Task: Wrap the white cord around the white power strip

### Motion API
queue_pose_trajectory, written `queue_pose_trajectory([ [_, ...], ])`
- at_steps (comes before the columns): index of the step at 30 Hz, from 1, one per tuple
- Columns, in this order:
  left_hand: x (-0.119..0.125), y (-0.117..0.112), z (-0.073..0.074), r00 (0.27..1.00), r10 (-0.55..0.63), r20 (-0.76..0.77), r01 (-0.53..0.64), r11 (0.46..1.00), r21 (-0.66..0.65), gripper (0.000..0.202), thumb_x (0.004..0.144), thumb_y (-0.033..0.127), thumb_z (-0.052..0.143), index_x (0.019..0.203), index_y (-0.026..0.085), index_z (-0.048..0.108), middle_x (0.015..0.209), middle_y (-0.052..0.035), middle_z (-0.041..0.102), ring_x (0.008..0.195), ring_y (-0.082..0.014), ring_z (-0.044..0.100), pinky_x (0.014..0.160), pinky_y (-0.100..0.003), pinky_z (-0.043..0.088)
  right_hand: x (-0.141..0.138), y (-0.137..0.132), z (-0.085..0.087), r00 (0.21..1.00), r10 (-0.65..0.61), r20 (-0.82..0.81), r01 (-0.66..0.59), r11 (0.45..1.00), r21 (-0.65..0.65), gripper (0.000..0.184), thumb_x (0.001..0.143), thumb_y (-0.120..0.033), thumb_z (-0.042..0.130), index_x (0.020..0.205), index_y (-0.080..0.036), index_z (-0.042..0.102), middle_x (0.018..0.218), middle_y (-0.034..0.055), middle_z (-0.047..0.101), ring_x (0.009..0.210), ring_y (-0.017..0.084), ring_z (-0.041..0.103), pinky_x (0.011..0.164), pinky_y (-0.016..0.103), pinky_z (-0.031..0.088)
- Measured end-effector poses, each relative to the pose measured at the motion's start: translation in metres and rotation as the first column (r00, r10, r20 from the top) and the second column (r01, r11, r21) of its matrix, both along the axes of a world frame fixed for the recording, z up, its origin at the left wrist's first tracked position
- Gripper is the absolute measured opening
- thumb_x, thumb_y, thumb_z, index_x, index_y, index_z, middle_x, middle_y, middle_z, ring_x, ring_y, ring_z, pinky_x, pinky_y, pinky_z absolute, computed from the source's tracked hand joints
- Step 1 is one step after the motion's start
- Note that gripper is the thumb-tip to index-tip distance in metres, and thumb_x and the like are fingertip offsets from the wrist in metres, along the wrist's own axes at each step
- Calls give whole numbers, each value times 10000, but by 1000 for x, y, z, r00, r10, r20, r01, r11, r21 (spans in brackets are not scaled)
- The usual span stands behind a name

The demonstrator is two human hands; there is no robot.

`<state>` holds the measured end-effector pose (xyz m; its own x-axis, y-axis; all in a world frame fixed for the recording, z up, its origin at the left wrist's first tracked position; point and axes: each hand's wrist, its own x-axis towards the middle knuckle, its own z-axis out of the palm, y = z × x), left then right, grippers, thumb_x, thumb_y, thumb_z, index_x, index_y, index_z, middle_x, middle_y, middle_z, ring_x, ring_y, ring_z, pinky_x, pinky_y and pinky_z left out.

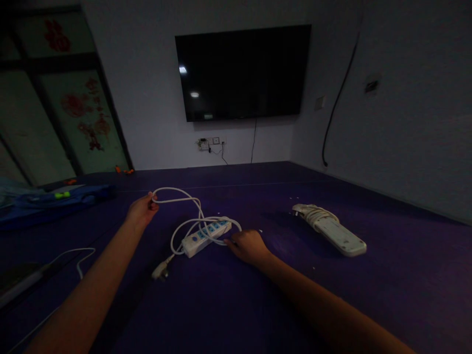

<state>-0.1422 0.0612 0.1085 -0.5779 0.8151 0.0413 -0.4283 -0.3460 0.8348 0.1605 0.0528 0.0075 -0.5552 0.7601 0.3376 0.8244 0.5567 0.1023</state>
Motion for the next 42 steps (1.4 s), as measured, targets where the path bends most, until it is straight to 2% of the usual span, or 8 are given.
queue_pose_trajectory([
  [4,7,-4,6,997,-53,-47,53,999,7,204,791,52,497,598,115,486,473,25,507,337,-20,381,357,-123,296,3,2,-4,996,53,-68,-51,998,25,362,895,-412,374,935,-204,668,895,76,698,784,178,650,629,233,428],
  [8,13,-9,11,988,-125,-92,126,992,3,170,781,60,522,622,115,500,482,5,547,343,-40,426,366,-139,325,7,3,-7,975,115,-190,-72,973,220,322,886,-352,414,1081,-210,627,1139,86,628,901,187,639,749,272,471],
  [12,22,-17,16,967,-201,-154,204,979,3,133,761,63,549,635,102,530,521,-30,596,374,-59,480,393,-157,367,1,1,8,937,139,-320,-22,939,343,319,885,-312,420,1126,-209,602,1216,80,580,978,194,612,822,306,478],
  [19,41,-34,26,855,-364,-369,380,925,-32,43,759,114,590,723,106,570,649,-59,661,483,-72,570,480,-164,426,-58,5,68,878,-9,-478,66,993,102,617,797,-352,550,1365,-227,345,1334,85,469,1126,230,520,860,341,465],
  [24,59,-42,42,747,-487,-453,493,862,-114,57,795,91,545,742,113,543,684,-67,671,549,-96,613,541,-190,472,-98,13,85,806,-100,-583,63,995,-82,826,715,-395,640,1410,-192,242,1326,131,465,1136,266,508,861,359,443],
  [33,83,-42,42,686,-549,-478,556,819,-142,57,798,88,541,786,132,507,666,-41,657,563,-107,628,542,-197,466,-96,21,86,656,-131,-743,27,988,-151,488,752,-176,577,1226,-256,498,1008,50,674,926,189,626,747,248,445],
  [38,77,-36,39,648,-558,-519,566,808,-163,113,763,97,579,857,126,523,774,-82,682,602,-136,644,563,-228,466,-88,35,83,579,-64,-813,-31,994,-101,308,821,-260,503,1116,-221,583,960,67,686,880,182,640,729,251,457],
  [42,65,-29,34,640,-484,-597,449,866,-221,154,748,90,572,883,139,516,761,-81,684,591,-136,629,541,-226,444,-86,41,83,502,-14,-865,-45,998,-42,289,869,-344,438,1021,-189,628,980,87,680,910,192,630,756,278,459],
])
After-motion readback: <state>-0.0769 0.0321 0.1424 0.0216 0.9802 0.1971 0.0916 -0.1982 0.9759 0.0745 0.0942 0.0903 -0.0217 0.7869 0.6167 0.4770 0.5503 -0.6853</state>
